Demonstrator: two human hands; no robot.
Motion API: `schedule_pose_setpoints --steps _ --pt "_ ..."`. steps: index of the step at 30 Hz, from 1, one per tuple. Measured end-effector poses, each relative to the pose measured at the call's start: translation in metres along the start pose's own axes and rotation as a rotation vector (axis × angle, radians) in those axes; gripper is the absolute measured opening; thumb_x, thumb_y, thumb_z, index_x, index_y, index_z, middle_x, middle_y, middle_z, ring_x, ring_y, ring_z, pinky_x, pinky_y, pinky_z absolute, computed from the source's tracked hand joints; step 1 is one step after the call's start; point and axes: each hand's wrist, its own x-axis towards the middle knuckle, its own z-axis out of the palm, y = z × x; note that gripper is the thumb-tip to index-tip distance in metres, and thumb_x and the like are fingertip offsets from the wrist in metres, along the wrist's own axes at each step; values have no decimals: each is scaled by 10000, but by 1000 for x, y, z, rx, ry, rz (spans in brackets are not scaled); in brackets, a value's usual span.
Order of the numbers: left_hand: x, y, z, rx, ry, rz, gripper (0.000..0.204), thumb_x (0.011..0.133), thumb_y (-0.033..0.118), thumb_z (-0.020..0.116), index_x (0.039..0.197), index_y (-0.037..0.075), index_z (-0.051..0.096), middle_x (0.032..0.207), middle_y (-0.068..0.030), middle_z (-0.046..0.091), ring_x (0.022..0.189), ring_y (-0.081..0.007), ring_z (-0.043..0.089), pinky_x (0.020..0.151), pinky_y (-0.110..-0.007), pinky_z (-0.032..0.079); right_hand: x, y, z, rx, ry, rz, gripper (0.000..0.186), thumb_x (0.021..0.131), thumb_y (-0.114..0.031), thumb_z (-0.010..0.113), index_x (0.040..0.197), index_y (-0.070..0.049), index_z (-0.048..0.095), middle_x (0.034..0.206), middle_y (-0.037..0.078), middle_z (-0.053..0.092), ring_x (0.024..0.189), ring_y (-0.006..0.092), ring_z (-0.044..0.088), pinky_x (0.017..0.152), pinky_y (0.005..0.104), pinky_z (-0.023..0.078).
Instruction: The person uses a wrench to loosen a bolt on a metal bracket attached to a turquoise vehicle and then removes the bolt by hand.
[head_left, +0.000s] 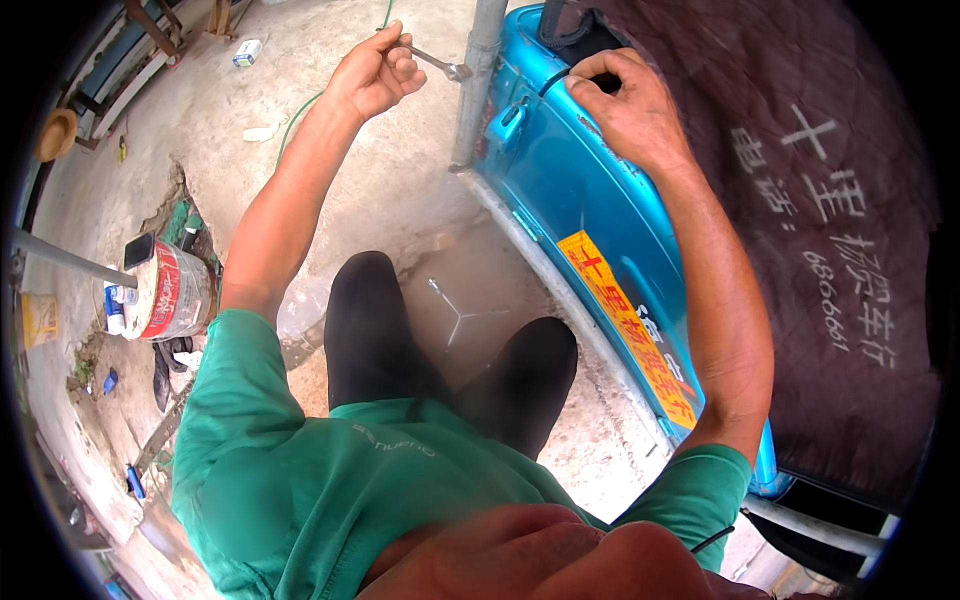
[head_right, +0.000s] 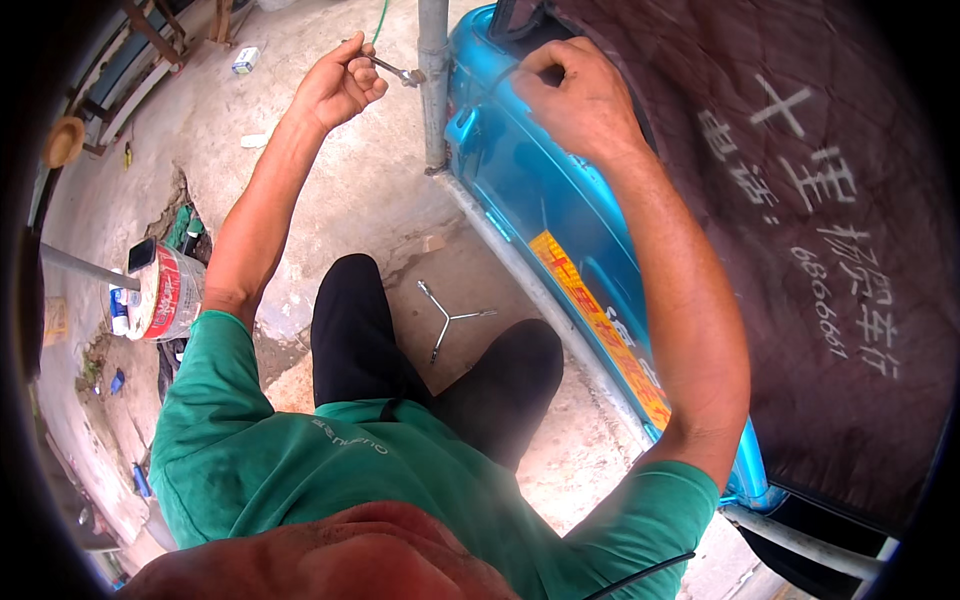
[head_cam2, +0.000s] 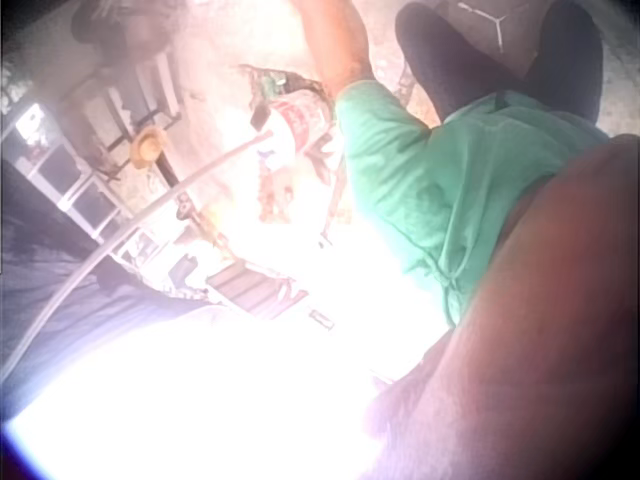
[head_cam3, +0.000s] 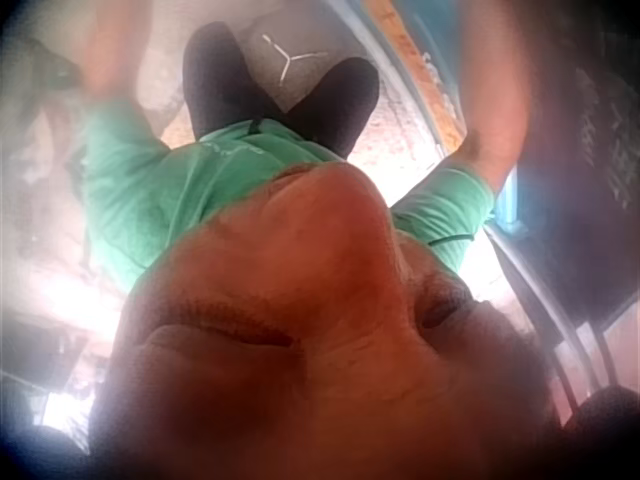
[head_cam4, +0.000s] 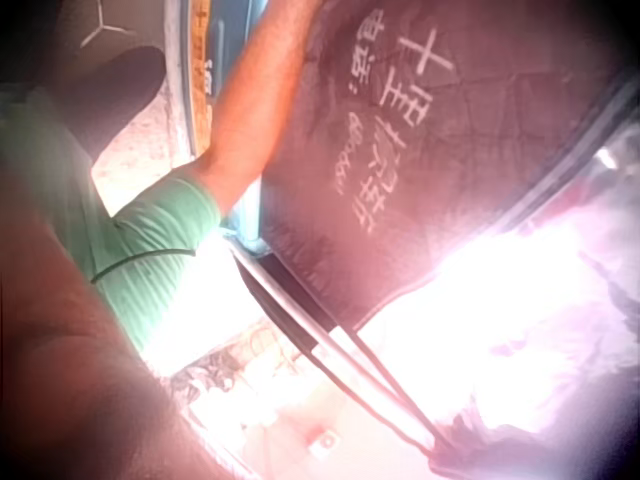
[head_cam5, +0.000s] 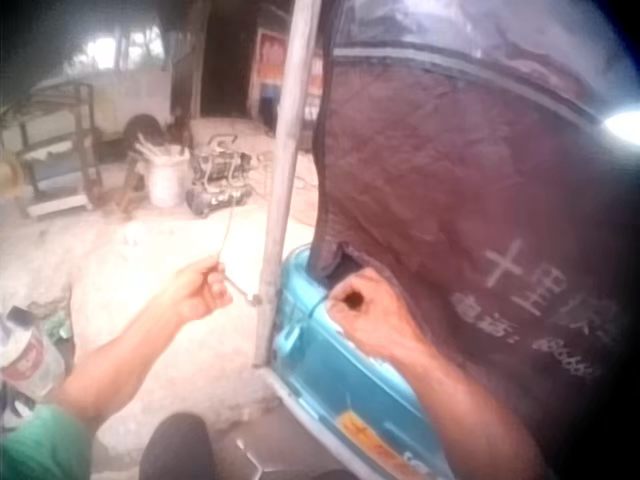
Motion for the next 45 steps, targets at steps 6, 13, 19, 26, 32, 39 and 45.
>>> schedule_pose_setpoints --steps 6,13,19,26,32,39,45 --pt "14 -30 -22 -313 -5 -107 281 1086 297 552 939 58 548 592 40 504 540 -115 545 684 -362 534 -1 -5 -1 -50 -12 -15 259 909 -265 731 1040 -42 753 1094 91 661 944 227 675 865 363 548" --pt "9 -29 -2 -147 121 12 246 1088 266 549 933 74 557 591 58 426 521 -89 479 639 -341 538 0 -1 -1 -44 -16 -20 265 908 -275 728 1037 -45 757 1083 92 665 953 229 673 861 363 544" --pt "-4 -6 20 233 145 144 252 1079 271 563 924 73 550 607 48 415 547 -104 457 691 -347 517 1 1 0 -29 28 -28 282 847 -319 718 981 -75 766 1065 103 652 939 263 656 860 375 527" --pt "-76 -7 125 1769 -57 993 261 1037 299 605 985 44 590 653 -68 568 570 -228 619 588 -375 516 0 1 2 -40 25 -14 304 823 -326 721 976 -66 766 1065 123 661 991 298 666 888 393 527" --pt "-101 -44 113 1869 -329 1185 200 925 212 723 1006 74 604 675 -136 632 634 -369 638 592 -454 508 0 1 0 -30 30 -28 304 825 -323 720 963 -55 764 1057 135 667 997 306 666 898 408 526" --pt "-115 -10 114 1652 -128 1150 241 967 264 700 967 35 628 611 -75 645 542 -229 646 520 -337 494 -2 1 -1 -33 -24 -12 346 878 -359 712 1051 -64 767 1167 123 636 1028 283 645 885 406 528" --pt "-87 27 69 844 37 669 339 1050 337 614 1021 -1 603 656 -23 557 596 -137 578 647 -303 489 -3 1 0 -62 0 -16 337 893 -366 707 1051 -74 769 1169 118 638 1034 276 649 891 404 534"
